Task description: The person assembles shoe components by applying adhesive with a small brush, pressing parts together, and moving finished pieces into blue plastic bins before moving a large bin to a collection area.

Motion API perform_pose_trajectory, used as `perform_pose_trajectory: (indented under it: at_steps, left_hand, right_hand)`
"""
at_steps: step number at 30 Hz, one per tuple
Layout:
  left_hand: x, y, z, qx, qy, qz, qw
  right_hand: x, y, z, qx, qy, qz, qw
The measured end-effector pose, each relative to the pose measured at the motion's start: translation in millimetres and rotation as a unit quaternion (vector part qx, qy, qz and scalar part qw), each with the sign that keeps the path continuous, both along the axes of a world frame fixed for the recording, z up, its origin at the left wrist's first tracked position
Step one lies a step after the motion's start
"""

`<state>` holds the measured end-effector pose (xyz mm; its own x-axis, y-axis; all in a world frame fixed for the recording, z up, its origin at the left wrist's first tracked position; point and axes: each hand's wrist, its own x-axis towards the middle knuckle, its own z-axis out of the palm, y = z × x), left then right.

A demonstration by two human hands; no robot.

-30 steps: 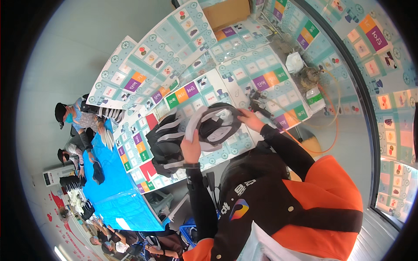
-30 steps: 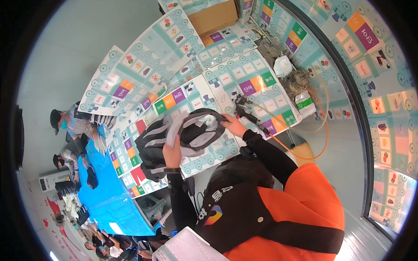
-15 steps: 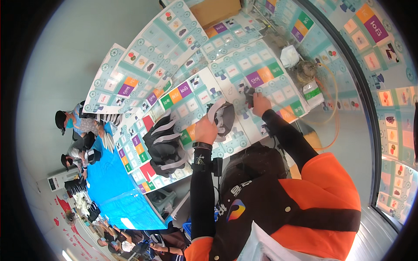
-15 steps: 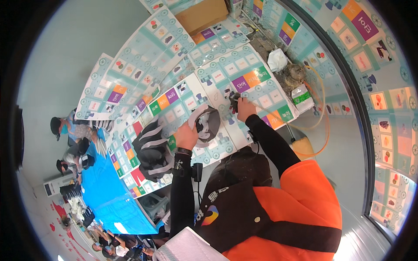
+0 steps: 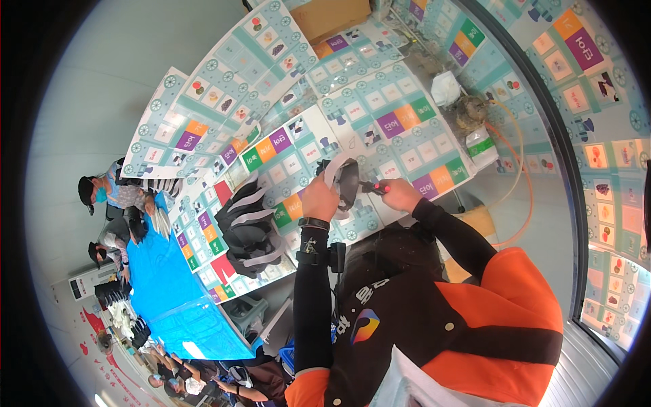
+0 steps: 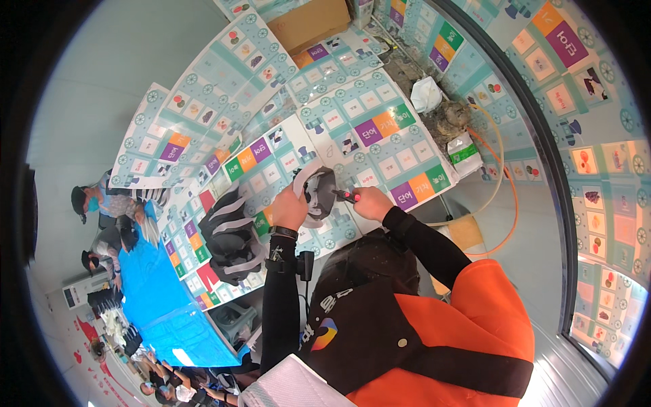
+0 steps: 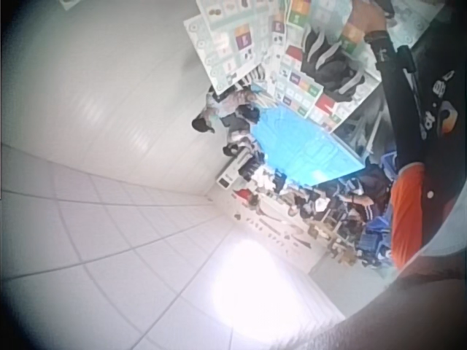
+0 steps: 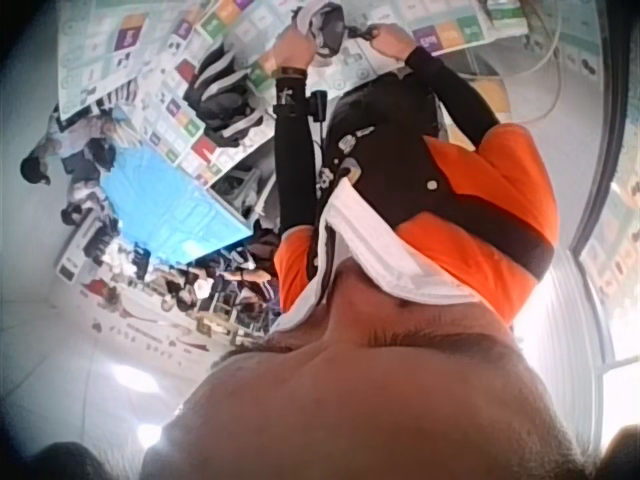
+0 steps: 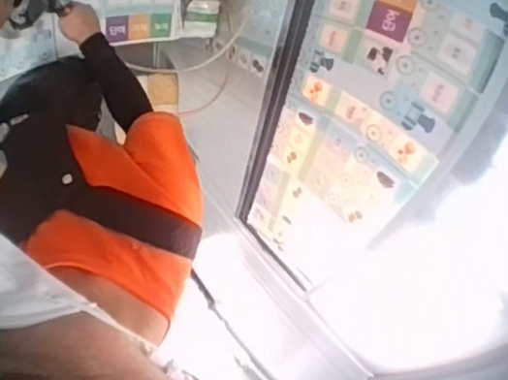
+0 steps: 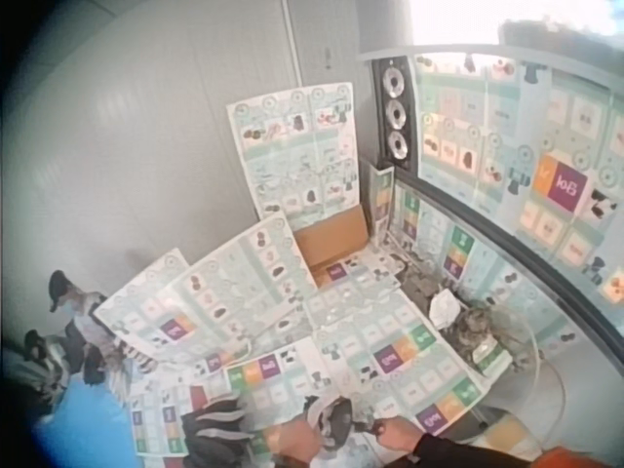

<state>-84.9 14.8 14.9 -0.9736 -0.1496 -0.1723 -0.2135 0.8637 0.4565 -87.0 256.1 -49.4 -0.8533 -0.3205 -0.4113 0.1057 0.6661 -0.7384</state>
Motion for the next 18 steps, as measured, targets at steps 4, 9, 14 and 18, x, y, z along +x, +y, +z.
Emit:
perform_pose_trajectory:
  at_steps: [4,9,14,18]
  left_hand:
    - [2.2,-0.4,1.0,0.004,0.001,-0.005,1.000]
    - [5.1,2.0,12.3,0.023,0.005,0.001,1.000]
    - [5.8,-6.1,0.4,0.011,-0.049,0.010,0.999]
    - [5.8,-5.4,1.1,0.008,-0.047,0.008,0.999]
  right_hand:
    - [0.4,0.3,-1.2,-0.006,0.022,-0.026,0.999]
    - [-5.1,-5.6,-2.2,-0.001,0.017,0.031,0.999]
    - [-9.4,-10.4,-2.9,-0.021,0.023,0.033,0.999]
    - [-16.9,-12.5,5.1,-0.013,0.026,0.030,0.999]
